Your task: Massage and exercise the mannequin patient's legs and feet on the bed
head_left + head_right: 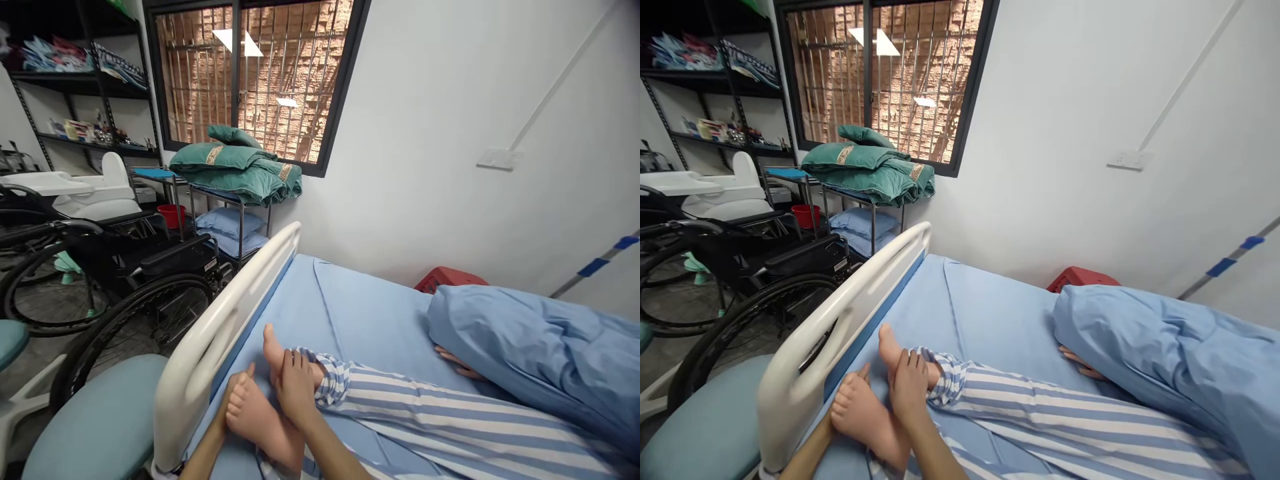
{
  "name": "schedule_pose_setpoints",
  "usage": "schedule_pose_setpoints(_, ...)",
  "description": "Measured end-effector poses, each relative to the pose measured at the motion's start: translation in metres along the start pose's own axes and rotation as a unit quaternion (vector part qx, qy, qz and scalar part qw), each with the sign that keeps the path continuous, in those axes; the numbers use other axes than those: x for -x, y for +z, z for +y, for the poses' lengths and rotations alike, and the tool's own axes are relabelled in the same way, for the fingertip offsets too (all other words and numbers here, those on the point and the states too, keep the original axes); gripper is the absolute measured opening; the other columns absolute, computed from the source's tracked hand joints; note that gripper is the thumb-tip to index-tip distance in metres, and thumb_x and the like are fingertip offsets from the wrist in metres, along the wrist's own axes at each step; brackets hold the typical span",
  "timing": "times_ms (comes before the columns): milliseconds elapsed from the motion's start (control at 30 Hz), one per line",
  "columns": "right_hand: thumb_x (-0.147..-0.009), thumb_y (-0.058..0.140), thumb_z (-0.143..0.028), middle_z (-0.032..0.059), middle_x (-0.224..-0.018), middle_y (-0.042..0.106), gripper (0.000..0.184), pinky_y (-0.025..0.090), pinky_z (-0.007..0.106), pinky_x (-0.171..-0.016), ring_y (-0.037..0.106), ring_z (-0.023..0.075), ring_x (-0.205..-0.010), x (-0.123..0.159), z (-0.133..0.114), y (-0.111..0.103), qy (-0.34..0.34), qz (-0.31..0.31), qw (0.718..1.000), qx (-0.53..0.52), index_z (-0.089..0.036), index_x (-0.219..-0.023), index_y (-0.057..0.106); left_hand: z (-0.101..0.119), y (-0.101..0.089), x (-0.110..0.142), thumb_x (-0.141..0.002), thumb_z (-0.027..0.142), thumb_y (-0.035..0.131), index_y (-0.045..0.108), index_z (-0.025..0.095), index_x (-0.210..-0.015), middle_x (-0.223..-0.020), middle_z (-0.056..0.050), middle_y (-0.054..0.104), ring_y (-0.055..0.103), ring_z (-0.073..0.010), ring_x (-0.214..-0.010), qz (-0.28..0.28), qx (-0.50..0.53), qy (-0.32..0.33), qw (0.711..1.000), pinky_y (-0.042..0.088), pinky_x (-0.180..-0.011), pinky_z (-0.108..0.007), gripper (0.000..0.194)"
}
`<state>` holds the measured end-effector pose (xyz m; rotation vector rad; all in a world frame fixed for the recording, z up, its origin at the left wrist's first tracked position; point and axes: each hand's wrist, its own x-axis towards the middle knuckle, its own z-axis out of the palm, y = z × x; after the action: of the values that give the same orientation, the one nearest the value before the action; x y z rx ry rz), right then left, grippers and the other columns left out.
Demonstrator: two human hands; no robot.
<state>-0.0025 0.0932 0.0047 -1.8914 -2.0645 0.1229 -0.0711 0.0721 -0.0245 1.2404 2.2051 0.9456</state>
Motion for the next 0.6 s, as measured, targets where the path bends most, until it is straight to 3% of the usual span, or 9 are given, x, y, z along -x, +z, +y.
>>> schedule_pose_setpoints(67, -0.071, 0.044, -0.013, 0.0121, -0.117, 0.05, 0.041, 0.029, 0.038, -0.095, 0.043, 0.0263, -0.11, 0.018, -0.006, -0.006, -0.019, 0.035, 0.998, -0.051, -0.016, -0.111, 0.048, -0.008, -0.002, -0.001, -0.084, 0.046, 0.022, 0.057, 0.015, -0.079, -0.094, -0.023, 0.055, 0.047, -0.034, -0.098, 0.111, 0.031, -0.117, 0.986, 0.033, -0.066, -0.042, 0.048)
schedule_pose_setpoints(100, -0.068, 0.043, -0.011, 0.0111, -0.117, 0.05, 0.043, 0.029, 0.037, -0.096, 0.042, 0.0252, -0.11, 0.028, -0.008, -0.008, -0.032, 0.034, 0.996, -0.082, -0.016, -0.111, 0.048, -0.016, -0.006, -0.004, -0.083, 0.048, 0.022, 0.057, 0.015, -0.082, -0.097, -0.022, 0.055, 0.046, -0.0347, -0.102, 0.118, 0.087, -0.15, 0.978, 0.035, -0.068, -0.043, 0.048)
schedule_pose_setpoints(133, -0.065, 0.043, -0.011, 0.0101, -0.116, 0.05, 0.045, 0.03, 0.035, -0.096, 0.043, 0.0244, -0.109, 0.037, -0.009, -0.009, -0.048, 0.021, 0.992, -0.111, -0.017, -0.11, 0.048, -0.026, -0.011, -0.007, -0.083, 0.049, 0.022, 0.057, 0.015, -0.084, -0.097, -0.021, 0.056, 0.046, -0.0343, -0.104, 0.091, 0.161, -0.156, 0.97, 0.037, -0.07, -0.043, 0.048)
schedule_pose_setpoints(167, -0.062, 0.044, -0.011, 0.0092, -0.113, 0.052, 0.047, 0.032, 0.035, -0.095, 0.044, 0.0243, -0.107, 0.046, -0.01, -0.009, -0.065, -0.005, 0.989, -0.134, -0.018, -0.109, 0.048, -0.039, -0.017, -0.011, -0.08, 0.053, 0.027, 0.057, 0.016, -0.083, -0.095, -0.019, 0.058, 0.047, -0.0338, -0.104, 0.017, 0.266, -0.151, 0.952, 0.039, -0.07, -0.043, 0.048)
schedule_pose_setpoints(233, -0.056, 0.048, -0.014, 0.008, -0.108, 0.055, 0.053, 0.038, 0.036, -0.088, 0.049, 0.026, -0.101, 0.059, -0.01, -0.007, -0.09, -0.077, 0.981, -0.151, -0.019, -0.109, 0.047, -0.068, -0.028, -0.016, -0.075, 0.061, 0.031, 0.06, 0.02, -0.083, -0.087, -0.011, 0.064, 0.056, -0.0279, -0.094, -0.076, 0.359, -0.128, 0.921, 0.045, -0.067, -0.039, 0.052)
schedule_pose_setpoints(267, -0.053, 0.05, -0.015, 0.0078, -0.104, 0.056, 0.056, 0.04, 0.037, -0.084, 0.051, 0.0274, -0.096, 0.064, -0.01, -0.005, -0.092, -0.112, 0.979, -0.144, -0.019, -0.109, 0.047, -0.082, -0.031, -0.017, -0.068, 0.067, 0.039, 0.061, 0.02, -0.082, -0.086, -0.01, 0.065, 0.057, -0.028, -0.093, -0.131, 0.449, -0.124, 0.875, 0.046, -0.068, -0.04, 0.054)
schedule_pose_setpoints(367, -0.047, 0.053, -0.018, 0.008, -0.094, 0.059, 0.058, 0.044, 0.039, -0.071, 0.056, 0.0302, -0.084, 0.068, -0.01, 0.002, -0.052, -0.177, 0.979, -0.086, -0.019, -0.104, 0.046, -0.108, -0.029, -0.014, -0.045, 0.063, 0.065, 0.062, 0.021, -0.083, -0.094, -0.008, 0.066, 0.056, -0.0287, -0.099, -0.166, 0.571, -0.097, 0.798, 0.049, -0.077, -0.04, 0.057)
schedule_pose_setpoints(500, -0.048, 0.053, -0.017, 0.0077, -0.091, 0.06, 0.052, 0.045, 0.038, -0.064, 0.059, 0.0298, -0.08, 0.065, -0.013, 0.007, -0.018, -0.184, 0.983, -0.023, -0.02, -0.099, 0.045, -0.105, -0.016, -0.007, -0.039, 0.037, 0.078, 0.063, 0.017, -0.085, -0.095, -0.007, 0.067, 0.057, -0.0298, -0.098, -0.147, 0.487, -0.062, 0.859, 0.049, -0.084, -0.037, 0.052)
schedule_pose_setpoints(600, -0.05, 0.055, -0.016, 0.0071, -0.091, 0.06, 0.049, 0.045, 0.036, -0.063, 0.06, 0.0288, -0.08, 0.064, -0.015, 0.007, -0.007, -0.176, 0.984, -0.005, -0.021, -0.098, 0.044, -0.097, -0.012, -0.005, -0.046, 0.035, 0.075, 0.062, 0.015, -0.088, -0.097, -0.008, 0.067, 0.059, -0.03, -0.095, -0.163, 0.429, -0.049, 0.887, 0.05, -0.082, -0.038, 0.048)
